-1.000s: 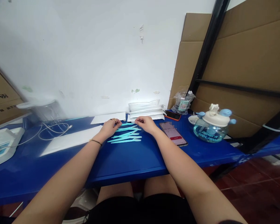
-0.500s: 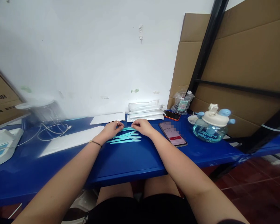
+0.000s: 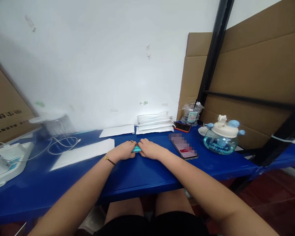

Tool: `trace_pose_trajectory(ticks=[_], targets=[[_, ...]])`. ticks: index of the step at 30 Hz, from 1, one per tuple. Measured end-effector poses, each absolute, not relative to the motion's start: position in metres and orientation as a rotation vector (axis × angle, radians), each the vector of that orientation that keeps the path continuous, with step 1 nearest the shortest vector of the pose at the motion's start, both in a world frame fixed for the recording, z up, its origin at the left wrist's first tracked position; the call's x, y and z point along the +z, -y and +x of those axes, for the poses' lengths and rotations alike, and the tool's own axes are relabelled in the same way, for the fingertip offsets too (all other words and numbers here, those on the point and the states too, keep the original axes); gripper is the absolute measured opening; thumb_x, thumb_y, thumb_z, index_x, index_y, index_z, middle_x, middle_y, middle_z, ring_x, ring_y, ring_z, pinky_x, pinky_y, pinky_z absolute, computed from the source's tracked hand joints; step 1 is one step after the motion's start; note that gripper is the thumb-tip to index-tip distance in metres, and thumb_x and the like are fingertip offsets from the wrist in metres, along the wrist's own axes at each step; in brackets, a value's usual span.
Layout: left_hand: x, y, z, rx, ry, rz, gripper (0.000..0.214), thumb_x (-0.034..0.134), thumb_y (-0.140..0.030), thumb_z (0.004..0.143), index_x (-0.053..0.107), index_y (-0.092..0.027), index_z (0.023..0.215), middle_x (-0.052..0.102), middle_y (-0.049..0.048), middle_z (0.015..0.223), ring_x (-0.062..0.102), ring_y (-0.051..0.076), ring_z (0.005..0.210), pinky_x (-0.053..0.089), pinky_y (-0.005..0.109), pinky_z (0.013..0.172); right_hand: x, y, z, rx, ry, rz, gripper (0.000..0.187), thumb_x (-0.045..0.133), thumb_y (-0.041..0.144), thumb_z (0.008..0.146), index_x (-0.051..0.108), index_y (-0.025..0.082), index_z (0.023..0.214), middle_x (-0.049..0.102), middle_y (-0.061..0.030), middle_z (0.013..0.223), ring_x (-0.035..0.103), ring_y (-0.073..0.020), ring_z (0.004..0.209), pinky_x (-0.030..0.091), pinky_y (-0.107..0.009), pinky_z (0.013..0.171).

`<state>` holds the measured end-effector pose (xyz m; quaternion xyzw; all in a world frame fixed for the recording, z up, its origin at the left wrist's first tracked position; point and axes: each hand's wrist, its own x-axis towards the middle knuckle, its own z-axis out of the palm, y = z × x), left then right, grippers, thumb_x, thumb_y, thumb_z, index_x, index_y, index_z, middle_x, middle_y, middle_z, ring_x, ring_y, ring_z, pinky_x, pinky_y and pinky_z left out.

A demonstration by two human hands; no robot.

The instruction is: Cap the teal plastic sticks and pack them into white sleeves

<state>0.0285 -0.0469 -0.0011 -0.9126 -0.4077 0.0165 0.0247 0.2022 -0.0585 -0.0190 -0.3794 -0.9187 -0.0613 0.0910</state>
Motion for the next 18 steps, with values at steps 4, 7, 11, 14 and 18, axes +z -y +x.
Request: trace_pose_trajectory(ticks=[4,7,11,14,18], targets=[[-0.002,0.054,0.037,0.14,1.283,-2.837,0.029,0.051,-0.024,0.07,0.056,-0.013,0.096,0.062,0.0141,0.096,0.06,0.025,0.088,0.046,0.033,0.076,-0.016,0.067,0.198,-0.162,2.802,-1.199,0.023,0.051,0.017,0.075,0.054,0.008,0.097,0.057,-0.015,0.094,0.055,-0.0229,0.083,0.045,-0.033,0.074],[-0.002,0.06,0.04,0.111,1.301,-2.878,0.027,0.049,-0.028,0.073,0.056,-0.013,0.095,0.061,0.0132,0.098,0.059,0.025,0.091,0.046,0.032,0.077,-0.007,0.07,0.197,-0.059,2.859,-1.272,0.026,0.051,0.021,0.074,0.055,0.009,0.096,0.06,-0.0145,0.093,0.059,-0.0225,0.078,0.046,-0.03,0.067],[-0.006,0.076,0.039,-0.061,1.335,-2.88,0.032,0.046,-0.036,0.079,0.053,-0.013,0.099,0.057,0.0144,0.107,0.055,0.026,0.098,0.045,0.035,0.081,0.007,0.078,0.195,-0.012,2.928,-1.378,0.029,0.051,0.028,0.073,0.058,0.01,0.095,0.063,-0.016,0.095,0.062,-0.0261,0.081,0.047,-0.031,0.065],[-0.011,0.086,0.037,-0.128,1.324,-2.856,0.032,0.044,-0.035,0.082,0.051,-0.013,0.103,0.054,0.0147,0.111,0.053,0.026,0.101,0.044,0.037,0.084,0.013,0.087,0.193,0.018,2.987,-1.453,0.031,0.054,0.027,0.071,0.059,0.009,0.096,0.064,-0.017,0.097,0.063,-0.0274,0.085,0.048,-0.032,0.066],[-0.014,0.089,0.039,-0.246,1.353,-2.892,0.031,0.05,-0.031,0.077,0.052,-0.013,0.104,0.056,0.0144,0.111,0.054,0.026,0.101,0.043,0.037,0.084,0.021,0.1,0.186,-0.105,2.937,-1.596,0.038,0.054,0.023,0.072,0.057,0.01,0.108,0.064,-0.0171,0.103,0.063,-0.0277,0.088,0.049,-0.033,0.066]])
